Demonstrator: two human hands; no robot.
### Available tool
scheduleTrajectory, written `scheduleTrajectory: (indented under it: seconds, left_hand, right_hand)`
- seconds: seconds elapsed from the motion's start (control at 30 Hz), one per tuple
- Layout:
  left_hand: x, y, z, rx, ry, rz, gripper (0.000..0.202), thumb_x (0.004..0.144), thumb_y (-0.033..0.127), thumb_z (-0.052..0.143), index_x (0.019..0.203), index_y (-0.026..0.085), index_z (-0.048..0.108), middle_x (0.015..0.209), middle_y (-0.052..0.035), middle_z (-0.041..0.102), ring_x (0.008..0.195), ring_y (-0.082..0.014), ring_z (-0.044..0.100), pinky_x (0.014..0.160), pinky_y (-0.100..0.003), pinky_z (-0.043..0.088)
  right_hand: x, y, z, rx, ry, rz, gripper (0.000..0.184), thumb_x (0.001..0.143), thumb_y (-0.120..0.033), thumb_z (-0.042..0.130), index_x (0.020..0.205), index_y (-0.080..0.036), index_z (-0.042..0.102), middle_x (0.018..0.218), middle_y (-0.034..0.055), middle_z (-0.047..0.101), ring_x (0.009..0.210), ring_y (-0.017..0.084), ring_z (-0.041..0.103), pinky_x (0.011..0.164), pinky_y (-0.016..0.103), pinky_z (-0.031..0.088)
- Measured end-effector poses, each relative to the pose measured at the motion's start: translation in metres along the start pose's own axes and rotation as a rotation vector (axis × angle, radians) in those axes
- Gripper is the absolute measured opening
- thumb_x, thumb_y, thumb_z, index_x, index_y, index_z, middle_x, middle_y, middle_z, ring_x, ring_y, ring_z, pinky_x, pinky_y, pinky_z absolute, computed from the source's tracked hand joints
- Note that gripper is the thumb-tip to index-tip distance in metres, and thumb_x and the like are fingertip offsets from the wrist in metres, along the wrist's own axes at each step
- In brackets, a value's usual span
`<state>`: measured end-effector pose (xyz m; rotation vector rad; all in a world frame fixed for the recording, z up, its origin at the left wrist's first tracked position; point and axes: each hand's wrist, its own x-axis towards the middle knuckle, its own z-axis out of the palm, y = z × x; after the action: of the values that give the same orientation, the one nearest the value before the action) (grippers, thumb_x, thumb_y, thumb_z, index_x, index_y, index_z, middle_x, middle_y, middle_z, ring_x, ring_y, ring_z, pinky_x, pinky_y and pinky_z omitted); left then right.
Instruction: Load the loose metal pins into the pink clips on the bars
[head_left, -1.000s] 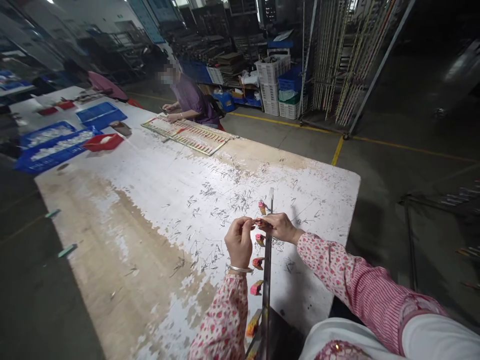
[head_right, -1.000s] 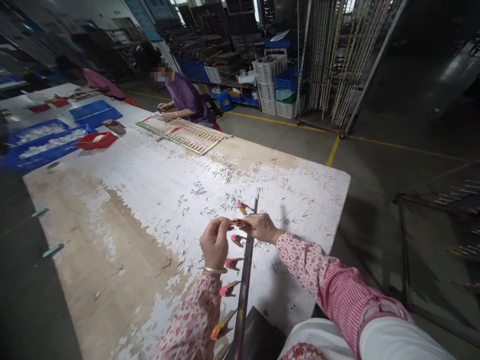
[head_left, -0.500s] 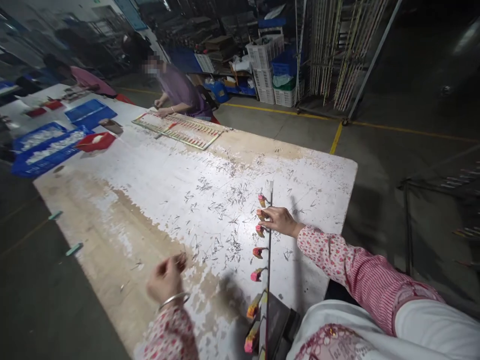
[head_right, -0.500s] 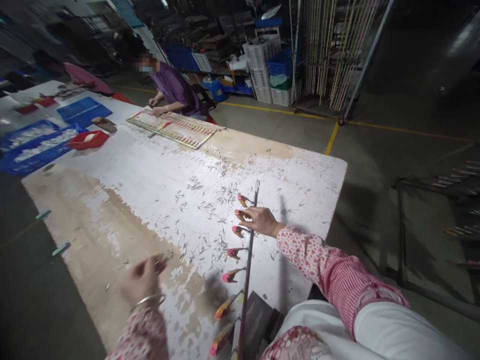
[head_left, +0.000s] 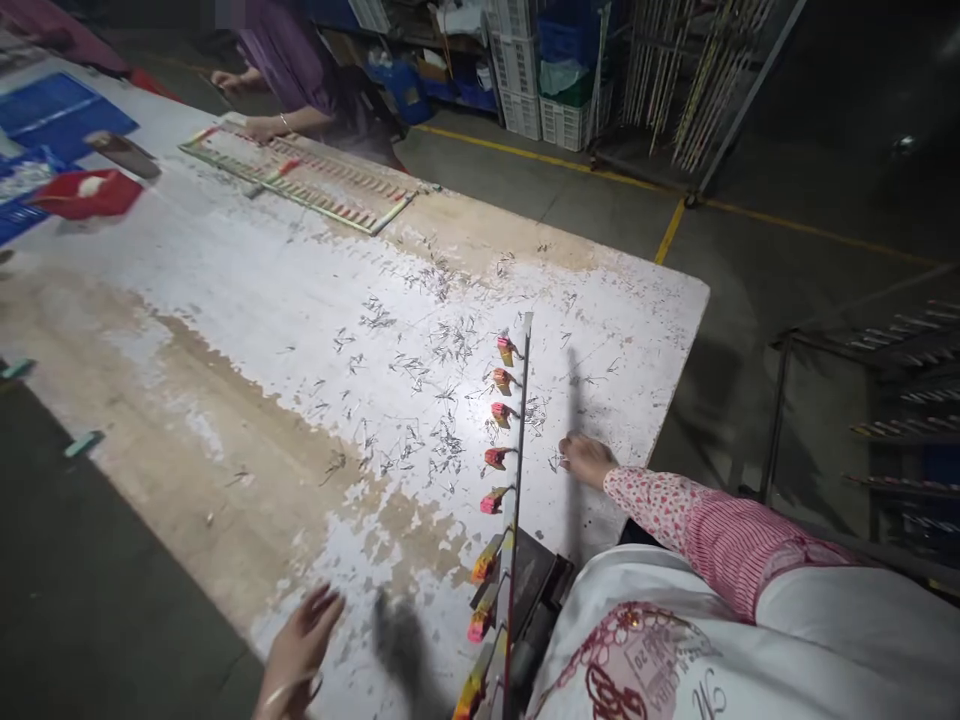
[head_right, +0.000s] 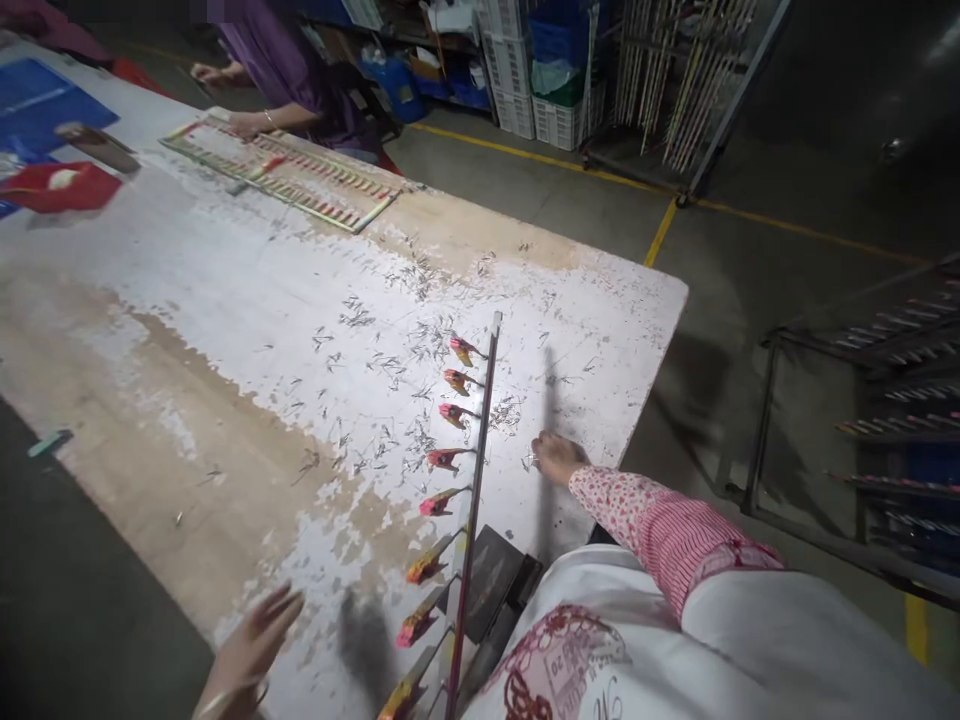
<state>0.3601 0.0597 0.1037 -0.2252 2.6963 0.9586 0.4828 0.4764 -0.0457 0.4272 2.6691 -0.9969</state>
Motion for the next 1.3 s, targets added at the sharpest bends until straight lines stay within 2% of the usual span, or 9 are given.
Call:
scheduleTrajectory:
  seconds: [0.03, 0.1, 0.27, 0.43, 0.67, 0.9, 1.03, 1.13, 1.3]
  left_hand:
    - [0.010, 0.016, 0.014, -0.089, -0.059, -0.024, 0.075, 0.043, 0.074, 0.071, 0.088, 0.015, 0.063, 0.079, -0.0114, 0.072, 0.090, -0.0377, 0.068, 0.079, -0.051, 0.055]
    - [0.026, 0.059, 0.043, -0.260, -0.225, 0.048, 0.075, 0.051, 0.067, 0.074, 0.104, 0.016, 0.060, 0.103, -0.0146, 0.071, 0.107, -0.0352, 0.063, 0.092, -0.048, 0.051]
    - [0.023, 0.171, 0.099, -0.430, -0.487, 0.302, 0.057, 0.067, 0.053, 0.073, 0.107, 0.014, 0.062, 0.111, -0.0162, 0.068, 0.106, -0.0308, 0.063, 0.096, -0.047, 0.048]
    - [0.015, 0.221, 0.129, -0.577, -0.524, 0.448, 0.051, 0.078, 0.052, 0.064, 0.112, 0.014, 0.061, 0.118, -0.0161, 0.064, 0.105, -0.0273, 0.062, 0.088, -0.040, 0.050]
    - [0.021, 0.253, 0.150, -0.569, -0.678, 0.629, 0.054, 0.088, 0.055, 0.048, 0.125, 0.017, 0.057, 0.129, -0.0134, 0.059, 0.117, -0.0283, 0.054, 0.094, -0.039, 0.045]
    - [0.033, 0.255, 0.159, -0.556, -0.844, 0.676, 0.049, 0.085, 0.047, 0.058, 0.124, 0.016, 0.058, 0.126, -0.0120, 0.061, 0.116, -0.0275, 0.054, 0.100, -0.040, 0.041]
    - [0.041, 0.253, 0.160, -0.513, -0.850, 0.745, 0.042, 0.086, 0.040, 0.058, 0.120, 0.016, 0.059, 0.127, -0.0123, 0.060, 0.114, -0.0257, 0.055, 0.096, -0.038, 0.043]
    - [0.044, 0.252, 0.162, -0.455, -0.793, 0.786, 0.039, 0.084, 0.038, 0.060, 0.116, 0.016, 0.061, 0.122, -0.0121, 0.064, 0.112, -0.0257, 0.058, 0.098, -0.038, 0.042]
    - [0.040, 0.254, 0.170, -0.400, -0.656, 0.819, 0.035, 0.082, 0.037, 0.062, 0.109, 0.017, 0.068, 0.110, -0.0090, 0.071, 0.104, -0.0267, 0.063, 0.095, -0.039, 0.045]
  right_hand:
    - [0.000, -0.002, 0.002, -0.013, -0.012, -0.009, 0.013, 0.081, -0.020, 0.062, 0.093, -0.015, 0.063, 0.105, 0.0119, 0.061, 0.098, 0.022, 0.057, 0.078, 0.030, 0.042]
    - [0.003, -0.004, 0.001, -0.023, -0.027, -0.015, 0.010, 0.084, -0.017, 0.057, 0.093, -0.016, 0.062, 0.105, 0.0107, 0.061, 0.096, 0.021, 0.057, 0.077, 0.028, 0.042]
    - [0.015, -0.005, -0.018, 0.017, -0.025, -0.010, 0.010, 0.081, -0.013, 0.056, 0.088, -0.016, 0.062, 0.086, 0.0044, 0.066, 0.081, 0.016, 0.060, 0.070, 0.024, 0.040]
    - [0.026, -0.016, -0.048, 0.090, -0.020, -0.094, 0.017, 0.077, -0.008, 0.056, 0.089, -0.016, 0.064, 0.079, 0.0035, 0.068, 0.075, 0.015, 0.061, 0.071, 0.024, 0.041]
    - [0.046, -0.036, -0.082, 0.282, -0.063, -0.190, 0.012, 0.074, -0.009, 0.060, 0.080, -0.015, 0.068, 0.080, 0.0053, 0.069, 0.076, 0.016, 0.062, 0.072, 0.025, 0.045]
    - [0.049, -0.036, -0.098, 0.554, -0.094, -0.082, 0.012, 0.078, -0.022, 0.061, 0.082, -0.012, 0.067, 0.071, 0.0040, 0.067, 0.058, 0.011, 0.059, 0.052, 0.021, 0.046]
    - [0.036, -0.042, -0.121, 0.804, -0.020, -0.060, 0.025, 0.078, -0.037, 0.063, 0.083, -0.013, 0.063, 0.084, 0.0075, 0.069, 0.069, 0.012, 0.061, 0.054, 0.020, 0.047]
    - [0.023, -0.059, -0.148, 1.022, 0.059, -0.117, 0.031, 0.074, -0.043, 0.069, 0.080, -0.014, 0.061, 0.074, 0.0046, 0.068, 0.059, 0.010, 0.057, 0.052, 0.020, 0.045]
    - [0.005, -0.104, -0.197, 0.813, 0.403, -0.415, 0.024, 0.082, -0.040, 0.063, 0.082, -0.017, 0.062, 0.072, 0.0009, 0.065, 0.064, 0.011, 0.059, 0.062, 0.024, 0.048]
